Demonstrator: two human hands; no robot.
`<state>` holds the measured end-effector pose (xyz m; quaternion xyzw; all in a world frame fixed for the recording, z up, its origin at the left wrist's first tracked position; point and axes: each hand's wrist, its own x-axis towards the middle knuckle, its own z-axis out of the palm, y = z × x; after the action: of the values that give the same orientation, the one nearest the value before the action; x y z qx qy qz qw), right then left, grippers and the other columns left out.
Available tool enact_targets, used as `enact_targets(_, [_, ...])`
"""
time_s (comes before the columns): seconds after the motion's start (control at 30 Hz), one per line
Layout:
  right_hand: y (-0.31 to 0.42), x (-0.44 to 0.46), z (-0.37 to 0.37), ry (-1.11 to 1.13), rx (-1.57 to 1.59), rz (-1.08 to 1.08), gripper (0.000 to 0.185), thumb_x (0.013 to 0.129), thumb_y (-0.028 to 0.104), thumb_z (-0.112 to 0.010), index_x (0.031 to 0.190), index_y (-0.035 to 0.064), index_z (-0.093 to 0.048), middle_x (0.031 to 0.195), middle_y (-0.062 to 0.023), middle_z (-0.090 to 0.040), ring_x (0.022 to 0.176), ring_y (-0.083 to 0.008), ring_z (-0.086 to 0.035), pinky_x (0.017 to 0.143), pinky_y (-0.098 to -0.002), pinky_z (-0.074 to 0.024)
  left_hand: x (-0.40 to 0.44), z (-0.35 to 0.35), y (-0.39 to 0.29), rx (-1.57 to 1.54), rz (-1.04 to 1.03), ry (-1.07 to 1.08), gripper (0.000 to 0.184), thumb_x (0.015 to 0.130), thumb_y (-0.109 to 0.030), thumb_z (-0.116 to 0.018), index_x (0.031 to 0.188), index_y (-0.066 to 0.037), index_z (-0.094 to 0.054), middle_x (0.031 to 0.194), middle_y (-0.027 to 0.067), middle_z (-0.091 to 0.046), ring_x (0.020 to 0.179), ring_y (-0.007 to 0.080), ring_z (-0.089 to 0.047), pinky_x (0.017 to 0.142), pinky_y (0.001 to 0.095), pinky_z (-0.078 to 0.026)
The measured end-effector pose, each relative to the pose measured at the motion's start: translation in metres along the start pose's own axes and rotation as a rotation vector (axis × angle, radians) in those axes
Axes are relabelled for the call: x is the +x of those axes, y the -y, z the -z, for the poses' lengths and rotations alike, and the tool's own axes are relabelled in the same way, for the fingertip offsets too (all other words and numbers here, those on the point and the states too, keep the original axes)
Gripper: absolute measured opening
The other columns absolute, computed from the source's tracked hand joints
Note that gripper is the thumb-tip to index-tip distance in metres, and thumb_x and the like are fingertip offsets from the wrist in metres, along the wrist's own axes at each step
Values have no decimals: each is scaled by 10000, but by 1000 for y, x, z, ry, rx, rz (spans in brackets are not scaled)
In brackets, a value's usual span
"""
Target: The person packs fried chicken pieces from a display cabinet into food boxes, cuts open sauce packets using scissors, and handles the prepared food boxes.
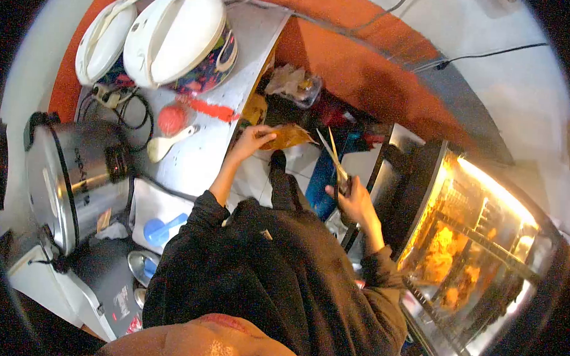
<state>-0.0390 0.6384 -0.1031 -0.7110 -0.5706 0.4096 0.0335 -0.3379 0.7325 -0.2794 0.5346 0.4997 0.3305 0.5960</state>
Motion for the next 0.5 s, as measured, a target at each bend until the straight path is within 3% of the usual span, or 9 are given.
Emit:
enact_targets(0.1, [-23, 1, -30, -1, 232, -119, 542, 761, 489, -669, 882, -8, -493, 792, -188, -582, 729, -295, -578, 673, -394, -446, 42, -29, 58, -8, 13, -159, 237, 815, -190, -674, 919, 22, -655, 822, 58, -664, 749, 113, -589, 699, 273, -467])
enact_targets(0.17, [-25, 1, -47, 60, 302, -126, 466, 803, 425, -647, 921, -6, -512, 814, -186, -596, 765, -270, -589, 682, -392, -446, 70, -41, 57, -7, 59, -165, 224, 814, -167, -673, 927, 25, -651, 838, 60, -663, 750, 117, -590, 699, 269, -468])
enact_targets(0.23, [-33, 4, -68, 124, 423, -162, 387, 837, 364, -639, 889, 11, -489, 758, -62, -511, 742, -149, -474, 688, -306, -409, 107, -56, 85, -76, 174, -276, 210, 814, -161, -672, 922, 17, -651, 823, 63, -658, 763, 112, -585, 707, 268, -462])
enact_targets(0.37, [-97, 12, -146, 32, 604, -243, 334, 858, 359, -614, 872, 45, -498, 772, -34, -518, 749, -110, -474, 667, -280, -400, 215, -80, 231, -133, 203, -380, 197, 842, -201, -654, 886, -8, -665, 775, 31, -630, 768, 104, -561, 709, 253, -432])
enact_targets(0.43, [-117, 17, -160, 68, 828, -252, 361, 852, 317, -628, 999, 11, -504, 866, -101, -582, 838, -156, -548, 770, -290, -426, 252, -88, 242, -618, 154, -445, 199, 860, -208, -630, 876, -14, -667, 764, 19, -593, 746, 105, -523, 711, 254, -406])
enact_targets(0.5, [-133, 19, -172, 49, 787, -378, 339, 843, 309, -641, 962, 22, -505, 835, -89, -569, 807, -152, -532, 742, -292, -421, 275, -100, 213, -418, 106, -654, 281, 870, -235, -612, 1058, -25, -612, 806, 22, -576, 748, 116, -505, 728, 252, -395])
